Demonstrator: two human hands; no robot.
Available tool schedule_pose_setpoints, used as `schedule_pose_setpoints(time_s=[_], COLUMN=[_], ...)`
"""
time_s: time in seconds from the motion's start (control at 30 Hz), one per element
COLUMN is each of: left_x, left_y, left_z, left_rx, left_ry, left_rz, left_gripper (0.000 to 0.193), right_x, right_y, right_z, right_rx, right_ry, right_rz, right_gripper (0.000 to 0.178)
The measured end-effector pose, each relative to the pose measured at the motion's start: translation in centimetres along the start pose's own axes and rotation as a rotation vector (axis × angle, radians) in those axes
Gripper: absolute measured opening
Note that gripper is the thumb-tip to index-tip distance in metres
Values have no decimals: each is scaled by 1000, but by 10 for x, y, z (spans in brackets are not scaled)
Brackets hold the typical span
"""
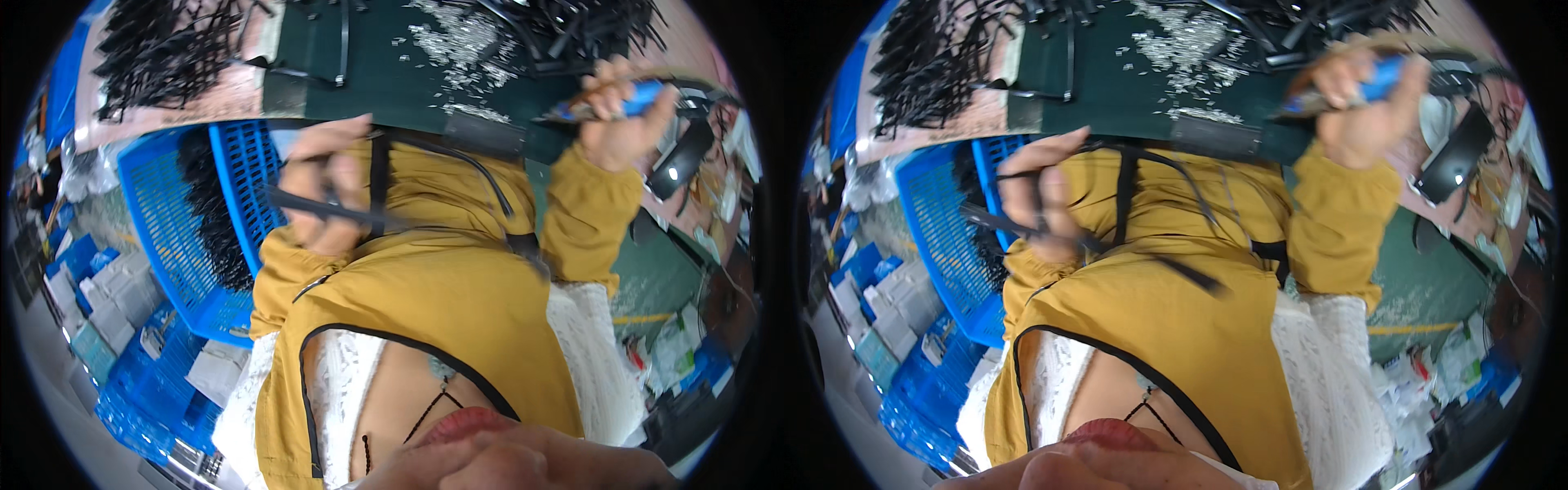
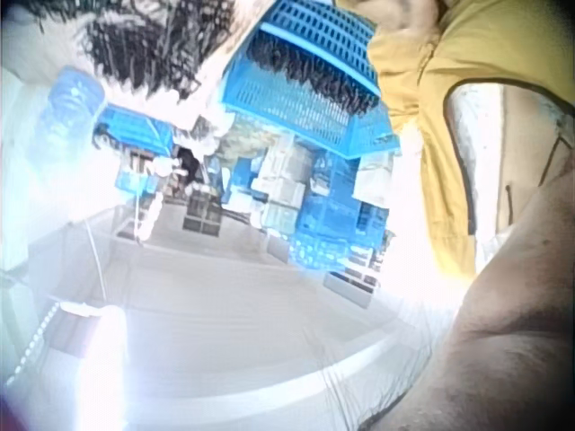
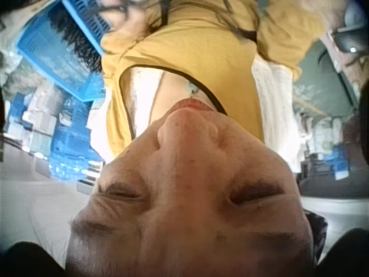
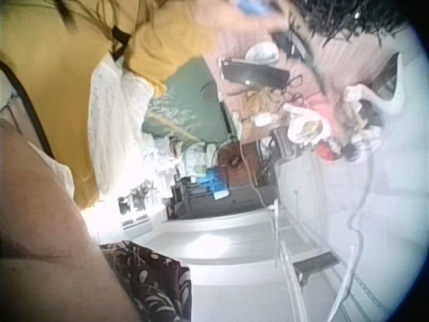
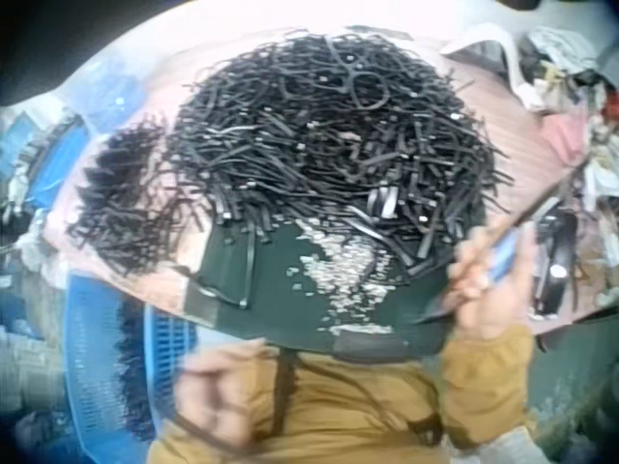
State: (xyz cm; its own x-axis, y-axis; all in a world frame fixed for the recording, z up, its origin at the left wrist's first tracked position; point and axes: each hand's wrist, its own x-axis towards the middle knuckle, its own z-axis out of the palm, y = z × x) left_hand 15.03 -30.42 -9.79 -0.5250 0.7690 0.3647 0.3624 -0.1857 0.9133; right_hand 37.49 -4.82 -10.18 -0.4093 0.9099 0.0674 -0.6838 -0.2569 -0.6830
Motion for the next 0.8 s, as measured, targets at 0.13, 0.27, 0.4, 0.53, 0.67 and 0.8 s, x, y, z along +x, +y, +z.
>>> schedule_pose_setpoints(time_s=[0.13, 0.27, 0.4, 0.53, 0.67, 0.8], left_x=[14, 45, 86, 99, 102, 117], left_y=[22, -19, -68, -54, -40, -57], left_z=[-84, -82, -54, -50, -25, -13], left_rx=[646, 434, 200, 736, 929, 1030], left_ry=[467, 477, 547, 103, -53, 51], left_rz=[-599, -398, 29, 633, 459, 328], left_gripper=[15, 58, 86, 44, 21, 32], right_x=[13, 22, 22, 15, 12, 14], right_y=[-28, -19, -17, -26, -20, -15], right_z=[-30, -56, -68, -70, -67, -67], right_rx=[-127, -74, -616, -1444, -1698, -1749], right_ry=[68, -67, 233, -107, -188, -191], right_rz=[-109, -138, -251, -115, -373, -468], right_gripper=[38, 48, 71, 40, 43, 31])
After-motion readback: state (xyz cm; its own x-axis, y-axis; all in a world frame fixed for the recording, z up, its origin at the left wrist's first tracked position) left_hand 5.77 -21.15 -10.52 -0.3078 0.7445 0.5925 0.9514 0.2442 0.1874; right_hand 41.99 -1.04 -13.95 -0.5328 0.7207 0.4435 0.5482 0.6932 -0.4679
